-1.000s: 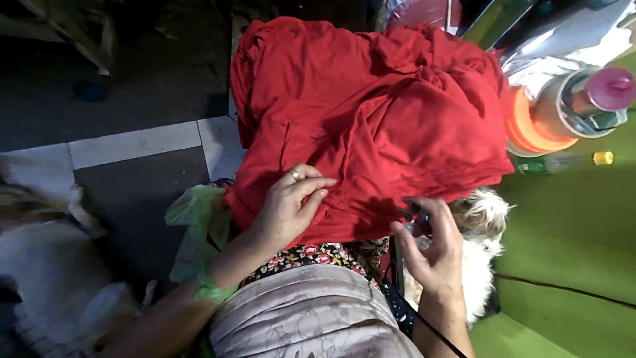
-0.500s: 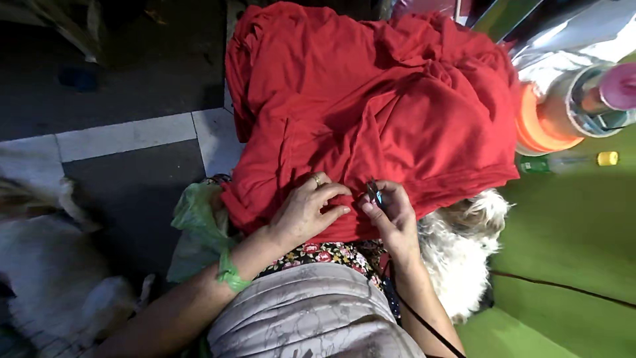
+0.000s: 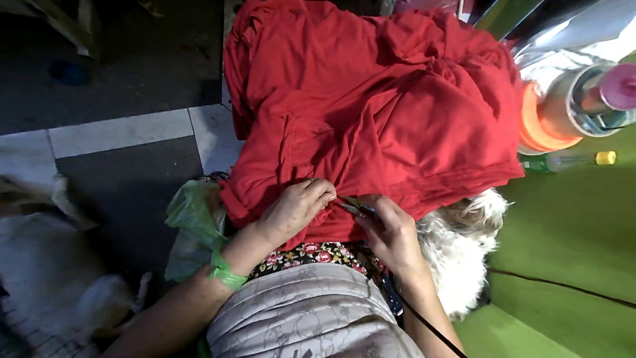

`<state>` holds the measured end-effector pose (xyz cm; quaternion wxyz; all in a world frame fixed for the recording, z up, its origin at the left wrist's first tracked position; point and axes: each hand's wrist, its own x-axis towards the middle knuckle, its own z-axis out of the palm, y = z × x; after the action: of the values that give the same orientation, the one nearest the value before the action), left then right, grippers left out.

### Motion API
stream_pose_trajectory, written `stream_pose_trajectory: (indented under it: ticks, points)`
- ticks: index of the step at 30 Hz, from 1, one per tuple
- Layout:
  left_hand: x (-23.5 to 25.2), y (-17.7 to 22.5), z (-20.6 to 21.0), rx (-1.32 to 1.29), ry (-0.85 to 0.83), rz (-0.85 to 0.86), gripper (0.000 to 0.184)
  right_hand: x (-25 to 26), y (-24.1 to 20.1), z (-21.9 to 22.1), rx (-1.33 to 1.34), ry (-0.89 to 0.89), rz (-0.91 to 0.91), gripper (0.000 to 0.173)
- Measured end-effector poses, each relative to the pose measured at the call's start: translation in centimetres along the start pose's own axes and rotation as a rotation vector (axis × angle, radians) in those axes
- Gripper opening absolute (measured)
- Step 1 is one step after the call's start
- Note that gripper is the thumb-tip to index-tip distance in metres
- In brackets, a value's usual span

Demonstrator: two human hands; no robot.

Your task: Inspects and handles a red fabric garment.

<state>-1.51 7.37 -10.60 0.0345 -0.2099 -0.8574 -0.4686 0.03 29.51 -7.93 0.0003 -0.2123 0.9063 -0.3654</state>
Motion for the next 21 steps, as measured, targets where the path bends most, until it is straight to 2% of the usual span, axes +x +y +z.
stream_pose_trajectory:
  ticks: [2, 6, 11, 17, 21]
  points:
    - [-0.1, -0.7, 0.5, 0.018, 0.038, 0.069, 0.015, 0.2, -1.0, 0.0, -0.101, -0.008, 0.011, 0.018]
    - [-0.3, -0.6, 0.5, 0.068, 0.055, 0.100, 0.017, 0.8, -2.0, 0.4, -0.204, -0.020, 0.027, 0.018]
    - [0.1, 1.8, -0.3, 0.127, 0.036, -0.013, 0.012, 1.6, -2.6, 0.5, -0.253, -0.051, -0.007, 0.018]
    - [-0.2, -0.4, 0.8, 0.022, 0.096, 0.022, 0.016, 1.9, -1.2, 0.4, -0.208, -0.051, -0.102, 0.018]
    - [-0.3, -0.2, 0.6, -0.071, 0.082, -0.110, 0.016, 1.5, -0.4, -0.2, -0.118, -0.090, -0.095, 0.016]
